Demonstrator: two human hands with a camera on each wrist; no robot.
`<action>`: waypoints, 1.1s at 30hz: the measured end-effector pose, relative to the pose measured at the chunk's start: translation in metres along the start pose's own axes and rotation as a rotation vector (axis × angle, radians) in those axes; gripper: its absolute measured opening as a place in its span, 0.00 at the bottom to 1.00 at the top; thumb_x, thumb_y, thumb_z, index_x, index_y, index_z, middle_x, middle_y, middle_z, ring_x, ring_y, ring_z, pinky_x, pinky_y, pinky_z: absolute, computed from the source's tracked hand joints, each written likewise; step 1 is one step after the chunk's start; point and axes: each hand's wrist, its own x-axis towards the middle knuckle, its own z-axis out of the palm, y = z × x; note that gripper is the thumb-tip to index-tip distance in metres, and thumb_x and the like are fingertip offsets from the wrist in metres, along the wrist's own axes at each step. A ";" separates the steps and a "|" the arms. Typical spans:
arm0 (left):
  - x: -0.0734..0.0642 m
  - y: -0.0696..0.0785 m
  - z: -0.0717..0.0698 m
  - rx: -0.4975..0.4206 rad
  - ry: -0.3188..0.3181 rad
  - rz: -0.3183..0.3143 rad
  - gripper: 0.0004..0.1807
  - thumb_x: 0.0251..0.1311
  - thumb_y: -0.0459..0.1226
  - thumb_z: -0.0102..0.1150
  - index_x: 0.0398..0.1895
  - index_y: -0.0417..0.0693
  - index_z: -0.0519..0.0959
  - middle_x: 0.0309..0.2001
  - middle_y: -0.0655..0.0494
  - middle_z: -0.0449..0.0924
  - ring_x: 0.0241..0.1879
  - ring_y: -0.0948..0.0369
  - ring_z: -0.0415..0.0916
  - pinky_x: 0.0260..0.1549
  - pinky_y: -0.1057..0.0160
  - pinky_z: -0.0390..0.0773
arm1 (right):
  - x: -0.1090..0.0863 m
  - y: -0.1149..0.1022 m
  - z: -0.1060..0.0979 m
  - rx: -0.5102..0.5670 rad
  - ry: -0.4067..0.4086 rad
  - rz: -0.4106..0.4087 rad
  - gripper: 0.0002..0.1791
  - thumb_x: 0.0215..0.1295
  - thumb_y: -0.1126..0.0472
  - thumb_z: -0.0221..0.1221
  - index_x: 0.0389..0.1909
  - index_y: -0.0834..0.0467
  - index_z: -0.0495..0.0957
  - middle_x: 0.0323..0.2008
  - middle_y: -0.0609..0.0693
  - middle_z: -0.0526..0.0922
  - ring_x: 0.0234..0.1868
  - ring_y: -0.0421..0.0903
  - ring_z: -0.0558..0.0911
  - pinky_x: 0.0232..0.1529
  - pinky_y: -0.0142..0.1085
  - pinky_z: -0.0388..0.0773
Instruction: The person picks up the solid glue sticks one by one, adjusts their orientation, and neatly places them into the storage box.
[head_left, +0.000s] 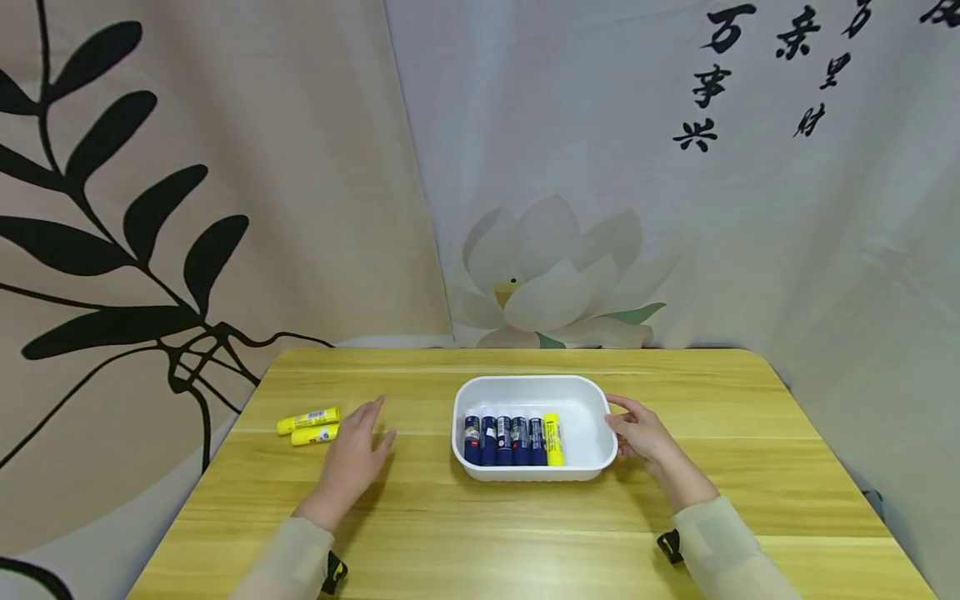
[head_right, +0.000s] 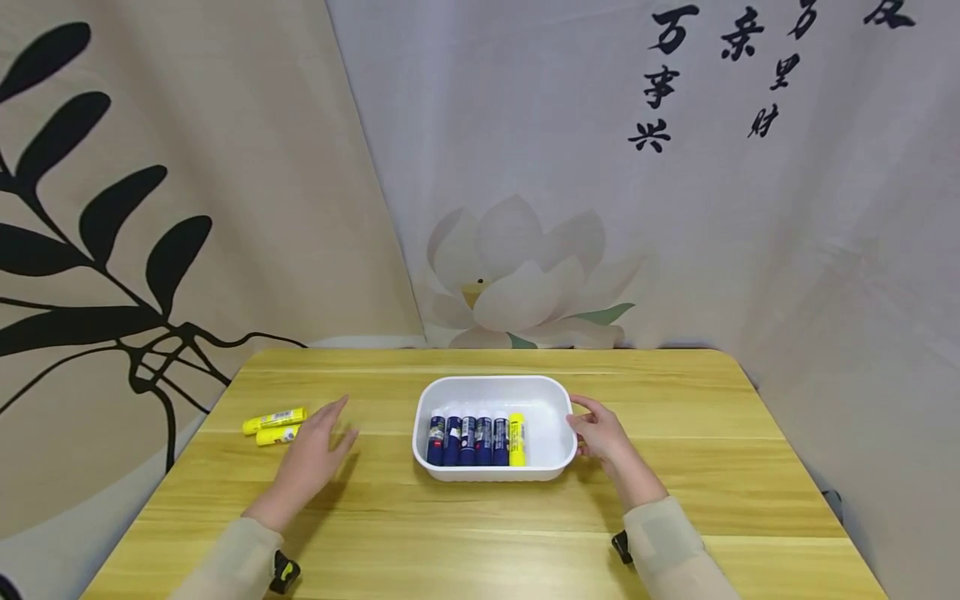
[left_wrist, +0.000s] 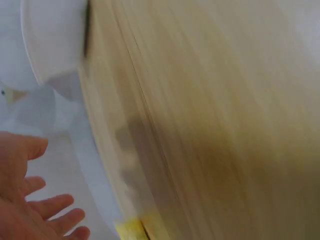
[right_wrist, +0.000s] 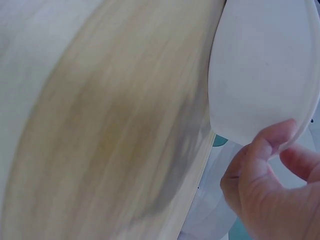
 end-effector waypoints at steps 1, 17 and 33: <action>-0.001 -0.007 -0.002 0.036 -0.005 0.015 0.34 0.63 0.42 0.58 0.70 0.42 0.60 0.64 0.34 0.63 0.63 0.37 0.61 0.57 0.36 0.65 | 0.000 0.000 0.000 0.000 0.000 0.000 0.26 0.71 0.61 0.50 0.68 0.56 0.61 0.43 0.58 0.71 0.31 0.45 0.75 0.28 0.35 0.75; -0.011 -0.076 -0.018 0.295 -0.090 0.033 0.33 0.61 0.44 0.59 0.67 0.42 0.65 0.62 0.31 0.64 0.62 0.35 0.61 0.55 0.31 0.61 | 0.000 -0.001 0.000 -0.009 0.008 0.013 0.26 0.71 0.61 0.50 0.68 0.55 0.61 0.43 0.57 0.71 0.30 0.44 0.75 0.28 0.34 0.75; -0.004 -0.091 -0.023 0.341 -0.014 0.199 0.24 0.54 0.29 0.64 0.56 0.49 0.78 0.49 0.38 0.73 0.43 0.41 0.73 0.38 0.42 0.77 | -0.001 -0.002 0.000 -0.019 -0.001 0.011 0.26 0.72 0.60 0.49 0.69 0.54 0.61 0.44 0.58 0.71 0.29 0.44 0.74 0.28 0.35 0.75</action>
